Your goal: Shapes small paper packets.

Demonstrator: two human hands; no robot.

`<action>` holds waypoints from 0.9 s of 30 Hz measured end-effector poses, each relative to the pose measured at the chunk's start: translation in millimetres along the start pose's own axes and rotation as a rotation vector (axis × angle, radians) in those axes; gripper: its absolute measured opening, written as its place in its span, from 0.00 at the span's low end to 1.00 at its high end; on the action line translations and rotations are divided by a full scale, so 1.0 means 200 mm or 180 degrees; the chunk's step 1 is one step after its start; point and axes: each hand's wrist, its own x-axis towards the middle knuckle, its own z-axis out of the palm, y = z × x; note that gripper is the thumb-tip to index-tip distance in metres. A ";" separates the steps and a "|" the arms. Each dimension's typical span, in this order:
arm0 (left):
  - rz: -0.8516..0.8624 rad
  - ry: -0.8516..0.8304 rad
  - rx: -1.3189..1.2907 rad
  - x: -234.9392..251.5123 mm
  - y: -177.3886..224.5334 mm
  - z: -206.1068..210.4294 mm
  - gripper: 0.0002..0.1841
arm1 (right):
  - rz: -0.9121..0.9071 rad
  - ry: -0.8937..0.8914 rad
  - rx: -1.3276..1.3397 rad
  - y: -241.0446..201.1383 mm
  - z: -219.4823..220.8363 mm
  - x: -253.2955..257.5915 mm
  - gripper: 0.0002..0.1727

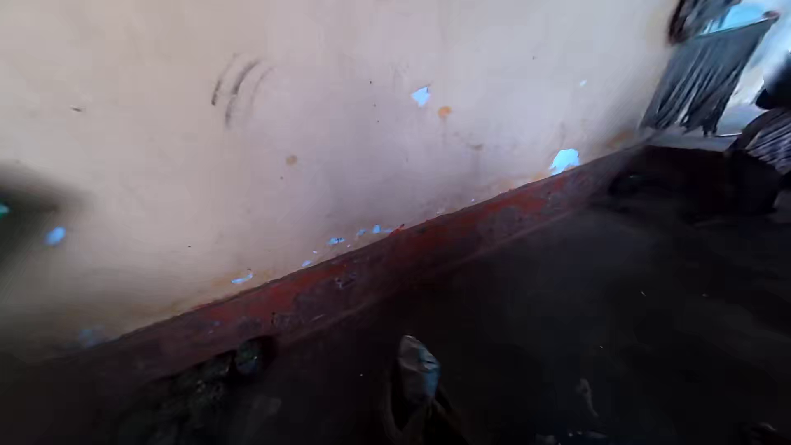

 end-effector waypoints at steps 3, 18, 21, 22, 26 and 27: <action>0.0037 -0.0236 -0.0385 -0.03 0.03 0.05 0.32 | 0.0111 0.0501 0.0699 -0.02 -0.02 0.02 0.23; -0.0433 -0.0428 -0.0133 0.00 -0.01 -0.02 0.41 | -0.0082 0.0097 0.0808 0.01 -0.05 0.08 0.38; -0.0175 -0.0352 -0.0086 0.02 -0.03 -0.07 0.39 | 0.0165 0.0346 0.0959 -0.03 -0.07 0.08 0.38; 0.0150 -0.0234 0.0168 0.01 -0.03 -0.06 0.37 | 0.0265 0.0393 0.1124 -0.03 -0.07 0.09 0.33; 0.1015 -0.0306 -0.0341 -0.02 -0.04 0.01 0.39 | 0.0252 0.0694 0.1729 0.00 -0.09 0.12 0.20; 0.0944 -0.0292 -0.0602 -0.03 -0.03 0.02 0.38 | 0.0246 0.0728 0.1763 -0.02 -0.09 0.13 0.20</action>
